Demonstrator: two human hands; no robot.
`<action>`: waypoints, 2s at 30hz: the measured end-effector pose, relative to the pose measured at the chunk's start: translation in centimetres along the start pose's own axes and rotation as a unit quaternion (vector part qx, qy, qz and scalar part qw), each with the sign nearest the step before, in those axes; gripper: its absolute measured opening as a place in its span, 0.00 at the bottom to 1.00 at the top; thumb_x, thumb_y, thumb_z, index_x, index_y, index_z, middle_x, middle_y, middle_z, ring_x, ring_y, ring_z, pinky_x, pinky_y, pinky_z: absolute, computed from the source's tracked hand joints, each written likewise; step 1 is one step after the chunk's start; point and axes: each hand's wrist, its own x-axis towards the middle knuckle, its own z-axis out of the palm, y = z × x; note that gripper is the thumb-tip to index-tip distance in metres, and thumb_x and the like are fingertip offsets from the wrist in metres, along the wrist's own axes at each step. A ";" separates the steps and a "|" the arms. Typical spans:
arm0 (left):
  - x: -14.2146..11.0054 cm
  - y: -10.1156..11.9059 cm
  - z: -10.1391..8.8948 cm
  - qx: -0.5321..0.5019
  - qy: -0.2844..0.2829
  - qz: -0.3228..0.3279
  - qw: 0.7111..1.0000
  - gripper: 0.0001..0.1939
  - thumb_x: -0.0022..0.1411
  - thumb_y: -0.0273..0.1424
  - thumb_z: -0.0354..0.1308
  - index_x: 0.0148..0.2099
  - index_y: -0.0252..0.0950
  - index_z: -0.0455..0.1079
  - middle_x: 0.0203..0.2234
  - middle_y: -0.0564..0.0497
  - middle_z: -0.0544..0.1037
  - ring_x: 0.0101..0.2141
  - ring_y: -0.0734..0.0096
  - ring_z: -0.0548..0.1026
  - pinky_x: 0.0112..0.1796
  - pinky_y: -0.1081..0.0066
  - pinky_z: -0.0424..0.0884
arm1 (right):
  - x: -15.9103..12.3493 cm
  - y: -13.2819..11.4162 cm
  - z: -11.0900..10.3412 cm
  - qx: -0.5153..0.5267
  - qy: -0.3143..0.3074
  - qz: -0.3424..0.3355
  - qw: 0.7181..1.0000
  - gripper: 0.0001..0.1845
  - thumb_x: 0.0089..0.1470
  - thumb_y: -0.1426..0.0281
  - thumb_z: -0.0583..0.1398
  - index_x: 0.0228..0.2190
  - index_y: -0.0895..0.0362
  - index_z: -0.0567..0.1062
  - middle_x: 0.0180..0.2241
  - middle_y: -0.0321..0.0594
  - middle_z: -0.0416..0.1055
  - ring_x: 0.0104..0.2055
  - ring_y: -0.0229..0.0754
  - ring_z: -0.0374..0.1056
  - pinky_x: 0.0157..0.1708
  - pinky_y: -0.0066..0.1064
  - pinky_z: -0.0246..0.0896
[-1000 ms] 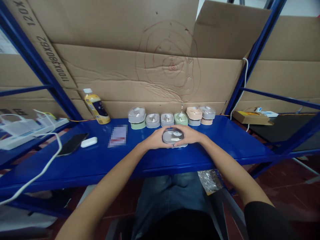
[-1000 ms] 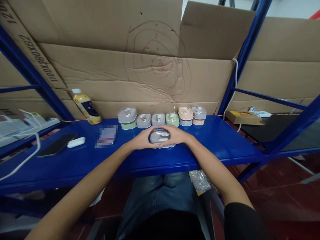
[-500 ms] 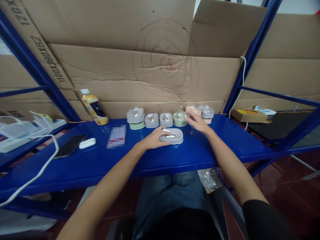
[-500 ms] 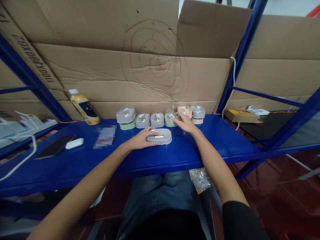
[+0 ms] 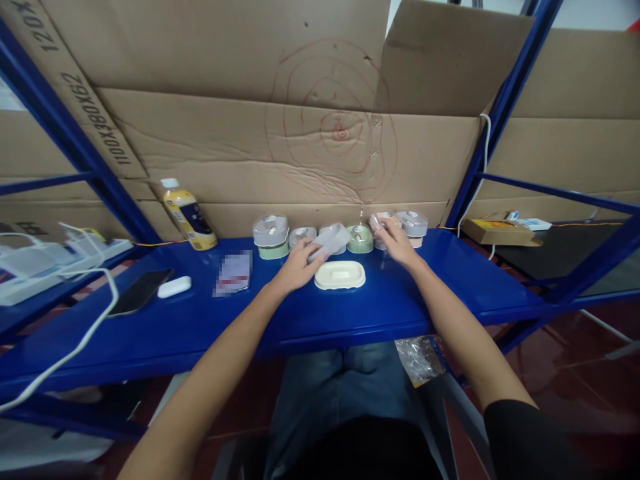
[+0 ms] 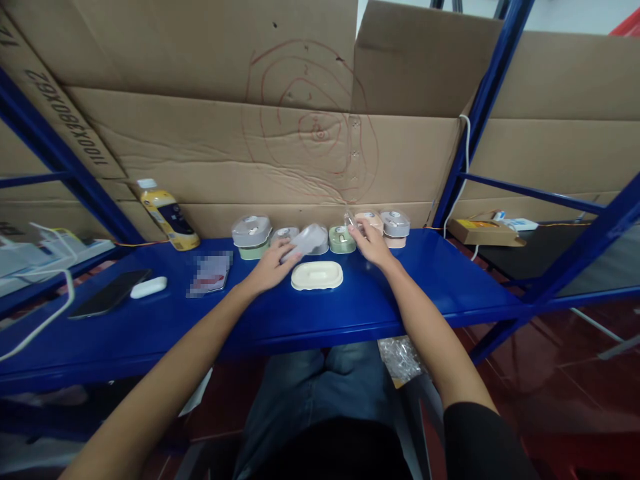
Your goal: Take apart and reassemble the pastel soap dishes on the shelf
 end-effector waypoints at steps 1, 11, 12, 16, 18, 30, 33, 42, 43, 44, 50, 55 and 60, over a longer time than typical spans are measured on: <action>-0.1 0.2 0.0 0.003 -0.032 0.011 0.999 0.25 0.69 0.52 0.54 0.52 0.37 0.78 0.54 0.39 0.73 0.60 0.47 0.71 0.64 0.49 0.64 | 0.0 0.0 0.0 0.001 0.006 0.000 1.000 0.32 0.64 0.45 0.55 0.56 0.55 0.74 0.44 0.45 0.79 0.45 0.50 0.76 0.49 0.45 0.72; -0.9 1.5 1.1 -0.035 -0.149 0.032 0.988 0.42 0.49 0.48 0.76 0.62 0.40 0.70 0.58 0.40 0.75 0.59 0.42 0.74 0.62 0.47 0.67 | -0.8 -1.1 1.0 -0.023 -0.090 -0.053 0.994 0.35 0.55 0.49 0.66 0.57 0.56 0.76 0.52 0.48 0.79 0.51 0.52 0.75 0.55 0.48 0.70; -0.9 1.5 1.2 -0.042 -0.144 0.024 0.988 0.48 0.47 0.48 0.77 0.66 0.39 0.66 0.60 0.39 0.74 0.61 0.40 0.73 0.62 0.46 0.67 | -1.1 -1.4 1.3 -0.025 -0.120 -0.073 0.990 0.37 0.52 0.50 0.68 0.58 0.56 0.76 0.53 0.48 0.78 0.52 0.53 0.75 0.56 0.48 0.69; -1.1 0.9 2.0 -0.082 -0.129 -0.017 0.988 0.65 0.44 0.48 0.79 0.75 0.38 0.47 0.63 0.33 0.71 0.62 0.36 0.72 0.60 0.45 0.69 | -2.0 -2.4 2.8 -0.044 -0.209 -0.155 0.965 0.40 0.47 0.50 0.73 0.58 0.53 0.77 0.55 0.48 0.77 0.57 0.55 0.74 0.60 0.49 0.67; -1.2 0.6 2.4 -0.084 -0.129 -0.036 0.987 0.69 0.44 0.50 0.79 0.77 0.37 0.42 0.62 0.31 0.71 0.61 0.34 0.73 0.59 0.44 0.70 | -2.2 -2.6 3.6 -0.059 -0.228 -0.176 0.956 0.42 0.45 0.49 0.74 0.58 0.54 0.77 0.54 0.49 0.77 0.56 0.55 0.74 0.59 0.50 0.67; -1.1 0.5 2.2 -0.073 -0.144 -0.033 0.986 0.64 0.46 0.51 0.77 0.75 0.38 0.47 0.64 0.32 0.71 0.61 0.35 0.72 0.58 0.46 0.71 | -2.8 -2.6 4.7 -0.113 -0.250 -0.145 0.951 0.46 0.49 0.46 0.72 0.64 0.51 0.72 0.53 0.48 0.73 0.56 0.55 0.72 0.58 0.49 0.68; -1.0 0.4 2.1 -0.053 -0.140 -0.039 0.988 0.66 0.44 0.52 0.78 0.75 0.38 0.48 0.65 0.31 0.69 0.63 0.33 0.70 0.61 0.43 0.67 | -3.1 -3.0 4.9 -0.130 -0.247 -0.144 0.949 0.46 0.50 0.45 0.71 0.64 0.51 0.72 0.53 0.48 0.73 0.56 0.56 0.72 0.58 0.49 0.68; -0.7 -0.3 1.9 -0.039 -0.145 -0.048 0.988 0.67 0.42 0.53 0.78 0.75 0.36 0.49 0.65 0.31 0.69 0.65 0.33 0.68 0.64 0.42 0.64 | -2.8 -3.1 4.3 -0.138 -0.285 -0.135 0.939 0.52 0.47 0.45 0.73 0.67 0.50 0.67 0.58 0.52 0.70 0.60 0.61 0.70 0.60 0.53 0.66; -0.7 -0.5 1.9 -0.044 -0.142 -0.049 0.988 0.67 0.42 0.53 0.78 0.75 0.37 0.49 0.66 0.31 0.68 0.65 0.34 0.67 0.64 0.42 0.64 | -2.7 -2.9 4.0 -0.130 -0.299 -0.133 0.936 0.55 0.45 0.46 0.74 0.68 0.51 0.66 0.60 0.52 0.69 0.61 0.61 0.69 0.61 0.54 0.65; -0.7 -0.7 1.9 -0.049 -0.139 -0.052 0.988 0.67 0.42 0.53 0.78 0.75 0.37 0.49 0.66 0.31 0.68 0.66 0.34 0.67 0.64 0.42 0.64 | -2.6 -2.7 3.7 -0.123 -0.309 -0.133 0.934 0.57 0.44 0.48 0.75 0.69 0.52 0.65 0.61 0.52 0.68 0.62 0.62 0.68 0.61 0.54 0.64; -0.6 -1.2 1.9 -0.097 -0.109 -0.029 0.989 0.64 0.43 0.51 0.79 0.73 0.37 0.51 0.64 0.31 0.69 0.63 0.37 0.71 0.62 0.42 0.68 | -2.1 -2.4 2.7 -0.138 -0.279 -0.140 0.940 0.53 0.42 0.51 0.76 0.66 0.53 0.69 0.57 0.51 0.73 0.58 0.61 0.71 0.59 0.55 0.64; 0.1 -1.3 1.1 -0.046 0.065 0.010 0.997 0.43 0.59 0.44 0.70 0.69 0.35 0.56 0.58 0.35 0.74 0.57 0.49 0.76 0.60 0.49 0.71 | -0.8 -3.1 1.5 -0.179 -0.122 -0.140 0.966 0.47 0.48 0.49 0.72 0.65 0.54 0.70 0.57 0.53 0.72 0.58 0.61 0.69 0.59 0.51 0.63; 0.6 -2.0 0.3 0.136 0.104 0.011 0.985 0.27 0.65 0.34 0.60 0.64 0.32 0.63 0.59 0.33 0.72 0.62 0.45 0.71 0.63 0.48 0.67 | 2.3 -3.9 2.6 -0.400 -0.010 -0.062 0.914 0.43 0.56 0.49 0.66 0.65 0.59 0.67 0.55 0.62 0.69 0.56 0.67 0.65 0.55 0.51 0.59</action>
